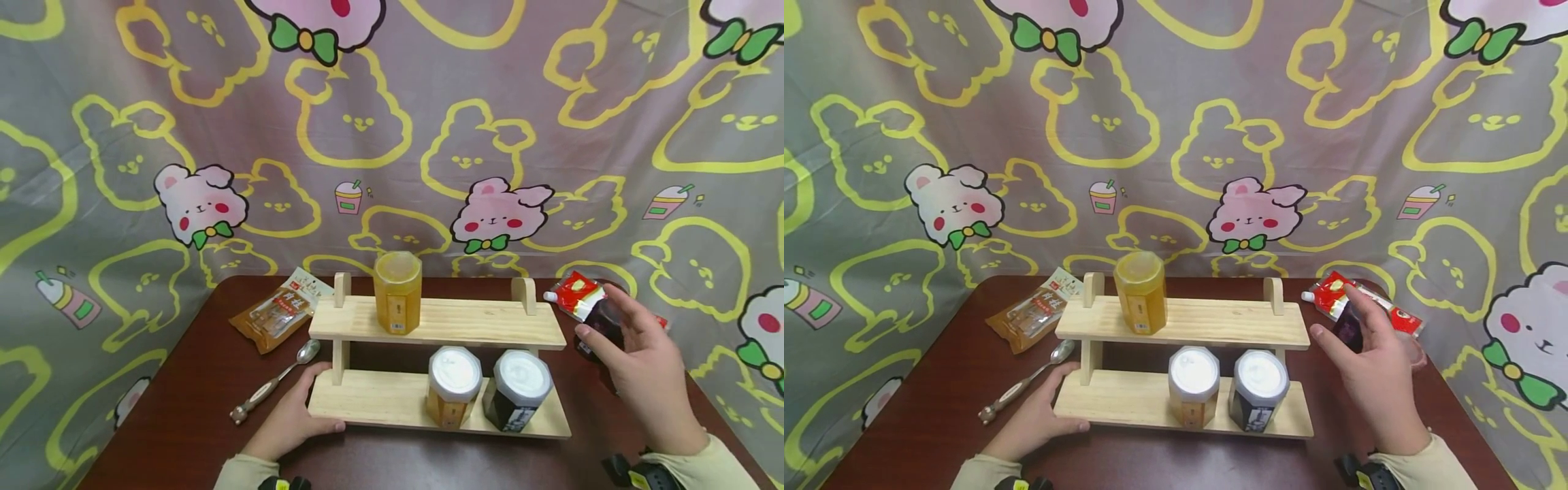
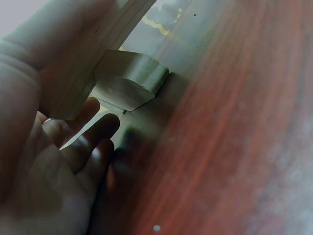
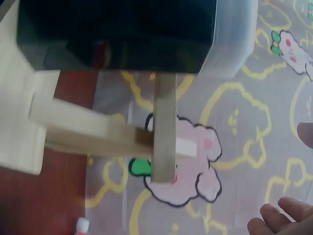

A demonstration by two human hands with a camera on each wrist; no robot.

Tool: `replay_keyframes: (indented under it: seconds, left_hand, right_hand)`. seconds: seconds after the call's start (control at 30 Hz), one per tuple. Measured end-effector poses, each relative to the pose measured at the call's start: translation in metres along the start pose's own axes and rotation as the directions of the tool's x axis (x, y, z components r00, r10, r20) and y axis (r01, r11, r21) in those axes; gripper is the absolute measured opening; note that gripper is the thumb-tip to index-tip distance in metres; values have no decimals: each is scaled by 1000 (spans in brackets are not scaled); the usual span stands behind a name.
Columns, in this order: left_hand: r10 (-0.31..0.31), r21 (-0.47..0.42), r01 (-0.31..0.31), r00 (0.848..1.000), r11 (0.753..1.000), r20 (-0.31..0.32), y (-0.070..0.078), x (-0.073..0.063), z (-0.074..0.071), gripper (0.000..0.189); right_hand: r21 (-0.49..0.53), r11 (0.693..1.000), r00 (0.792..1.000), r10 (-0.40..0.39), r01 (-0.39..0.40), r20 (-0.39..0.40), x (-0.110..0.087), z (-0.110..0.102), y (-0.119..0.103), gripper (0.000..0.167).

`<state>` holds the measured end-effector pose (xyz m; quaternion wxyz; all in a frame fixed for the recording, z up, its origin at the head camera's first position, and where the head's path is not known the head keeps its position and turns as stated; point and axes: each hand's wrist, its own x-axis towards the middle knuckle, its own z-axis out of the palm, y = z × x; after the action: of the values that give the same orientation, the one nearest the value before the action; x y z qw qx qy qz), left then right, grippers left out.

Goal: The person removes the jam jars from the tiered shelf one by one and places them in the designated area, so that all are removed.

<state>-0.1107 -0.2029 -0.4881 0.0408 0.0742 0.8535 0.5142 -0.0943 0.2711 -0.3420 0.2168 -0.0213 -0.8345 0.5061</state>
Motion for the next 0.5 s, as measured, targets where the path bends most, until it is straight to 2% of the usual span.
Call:
replay_keyframes:
  seconds: [0.2,0.5]
  left_hand:
    - [26,13,-26,1000,1000,9,-1,0,0,100]
    - [4,26,-4,1000,1000,-2,-2,1,0,104]
  right_hand:
    - [23,998,997,-61,60,43,1,12,-13,74]
    - [87,990,988,-121,113,94,4,26,-25,73]
